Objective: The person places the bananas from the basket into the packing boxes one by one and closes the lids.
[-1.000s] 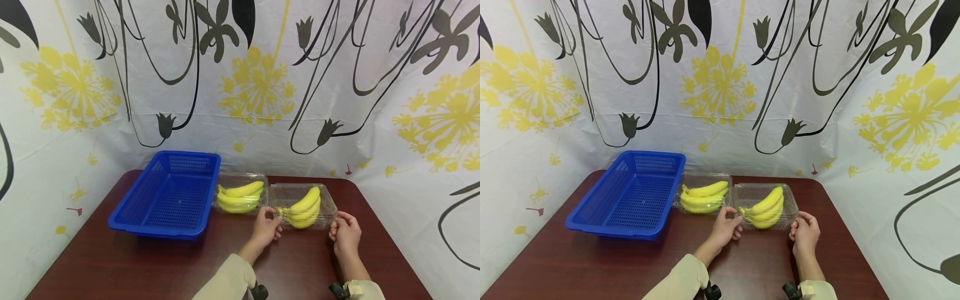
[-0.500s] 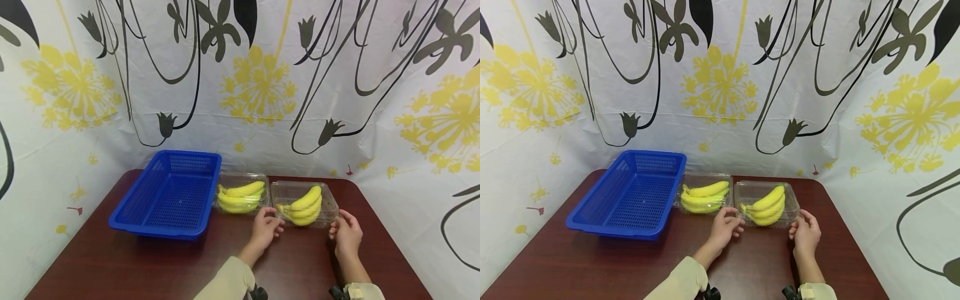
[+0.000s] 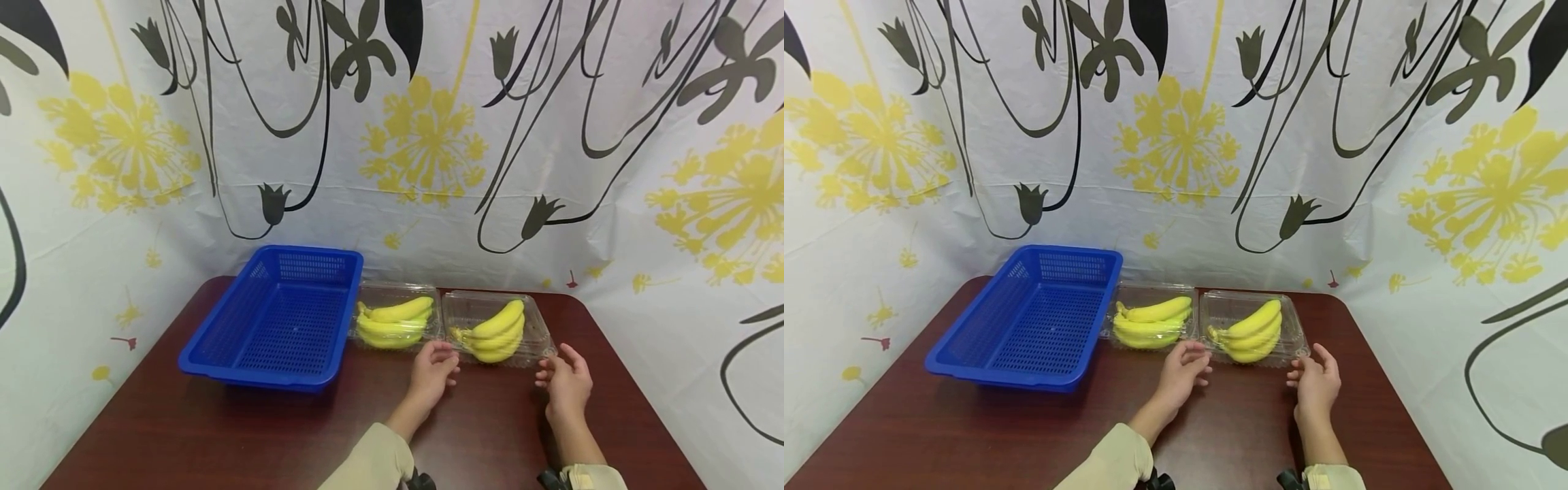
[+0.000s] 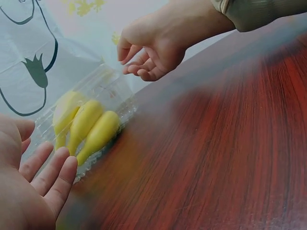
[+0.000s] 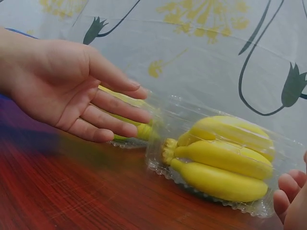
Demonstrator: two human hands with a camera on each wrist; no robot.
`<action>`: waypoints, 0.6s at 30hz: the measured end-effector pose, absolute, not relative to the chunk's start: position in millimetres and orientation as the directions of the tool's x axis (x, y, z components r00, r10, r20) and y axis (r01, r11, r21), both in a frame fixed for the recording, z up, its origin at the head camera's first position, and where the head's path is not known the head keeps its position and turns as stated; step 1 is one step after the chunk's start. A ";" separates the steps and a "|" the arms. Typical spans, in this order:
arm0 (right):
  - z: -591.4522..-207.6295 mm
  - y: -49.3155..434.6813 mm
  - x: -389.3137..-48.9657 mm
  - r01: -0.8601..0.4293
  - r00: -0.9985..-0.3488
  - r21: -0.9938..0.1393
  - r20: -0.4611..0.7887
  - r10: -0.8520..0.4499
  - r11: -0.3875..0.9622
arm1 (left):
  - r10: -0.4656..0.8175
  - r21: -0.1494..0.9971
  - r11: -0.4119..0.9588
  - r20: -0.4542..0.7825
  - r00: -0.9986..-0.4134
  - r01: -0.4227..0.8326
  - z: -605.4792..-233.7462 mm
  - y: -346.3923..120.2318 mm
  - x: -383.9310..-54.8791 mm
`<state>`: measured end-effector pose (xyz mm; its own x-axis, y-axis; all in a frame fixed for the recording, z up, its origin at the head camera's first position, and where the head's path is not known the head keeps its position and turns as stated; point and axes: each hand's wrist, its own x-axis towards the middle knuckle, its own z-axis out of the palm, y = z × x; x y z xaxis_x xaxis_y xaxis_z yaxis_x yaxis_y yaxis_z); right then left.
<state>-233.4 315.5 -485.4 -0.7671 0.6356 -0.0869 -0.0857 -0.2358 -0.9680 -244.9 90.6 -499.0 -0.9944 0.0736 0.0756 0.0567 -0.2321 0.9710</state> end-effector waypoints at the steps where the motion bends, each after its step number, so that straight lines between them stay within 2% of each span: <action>1: -485.0 315.1 -233.1 -0.092 -0.763 -0.966 -0.087 0.641 -0.241 | 0.073 0.971 -0.232 0.073 -0.995 0.054 -498.9 89.8 -244.6; 6: -480.3 311.8 -231.9 -0.147 -0.745 -0.959 -0.053 0.665 -0.241 | 0.071 0.970 -0.238 0.072 -0.995 0.053 -497.0 83.7 -244.5; 9: -476.9 308.5 -229.9 -0.178 -0.755 -0.967 0.015 0.656 -0.183 | 0.069 0.970 -0.232 0.090 -0.994 0.072 -496.1 79.3 -245.3; 13: -475.2 303.0 -226.2 -0.210 -0.779 -0.978 0.156 0.607 -0.018 | 0.088 0.974 -0.197 0.128 -0.988 0.109 -493.4 68.8 -245.9; 18: -472.2 297.8 -218.0 -0.236 -0.776 -0.933 0.349 0.525 0.271 | 0.132 0.979 -0.096 0.191 -0.973 0.179 -476.8 45.1 -239.8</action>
